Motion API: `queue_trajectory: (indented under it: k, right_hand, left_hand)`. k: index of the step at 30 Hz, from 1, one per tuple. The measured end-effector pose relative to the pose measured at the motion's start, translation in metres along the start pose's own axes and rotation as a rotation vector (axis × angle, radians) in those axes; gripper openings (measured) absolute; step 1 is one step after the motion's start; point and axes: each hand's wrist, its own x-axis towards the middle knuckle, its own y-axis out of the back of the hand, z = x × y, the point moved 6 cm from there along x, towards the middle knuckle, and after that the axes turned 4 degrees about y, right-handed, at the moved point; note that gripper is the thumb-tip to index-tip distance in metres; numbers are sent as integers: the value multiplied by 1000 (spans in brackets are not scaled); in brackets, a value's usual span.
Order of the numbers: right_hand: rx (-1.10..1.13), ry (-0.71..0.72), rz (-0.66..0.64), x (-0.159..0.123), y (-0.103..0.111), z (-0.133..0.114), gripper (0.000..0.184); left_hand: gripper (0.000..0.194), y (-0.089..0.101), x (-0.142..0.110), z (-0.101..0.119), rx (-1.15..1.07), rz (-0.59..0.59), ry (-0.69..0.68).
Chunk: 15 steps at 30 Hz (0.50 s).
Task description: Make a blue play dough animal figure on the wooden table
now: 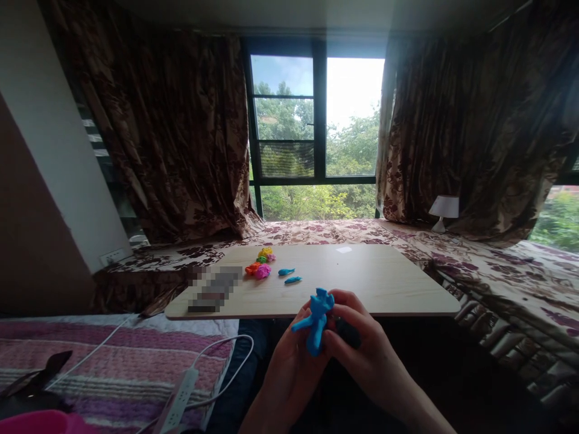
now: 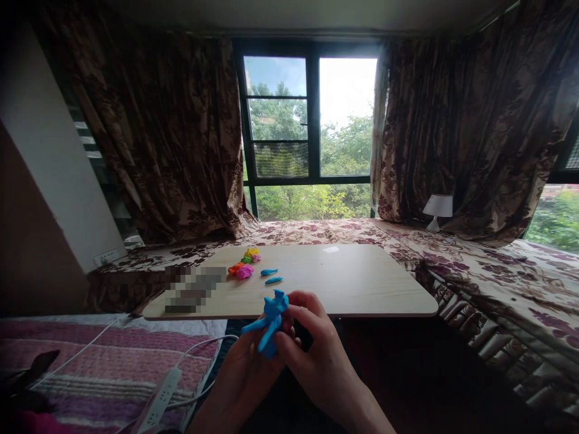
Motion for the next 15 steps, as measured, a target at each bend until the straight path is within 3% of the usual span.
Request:
queue_trajectory:
  k: [4,8,10,15]
  right_hand:
    - [9,-16,38,0,7,2,29]
    - [2,-51,31,-1,12,8,25]
    - [-22,-57,33,-1,13,11,25]
    - [-81,-77,9,-3,7,17,26]
  left_hand:
    - [26,0,1,12,202,61,-66]
    - [26,4,-5,55,544,310,-392]
    - [24,-3,-14,69,701,393,-518]
    - [23,-35,-26,68,1034,294,-493]
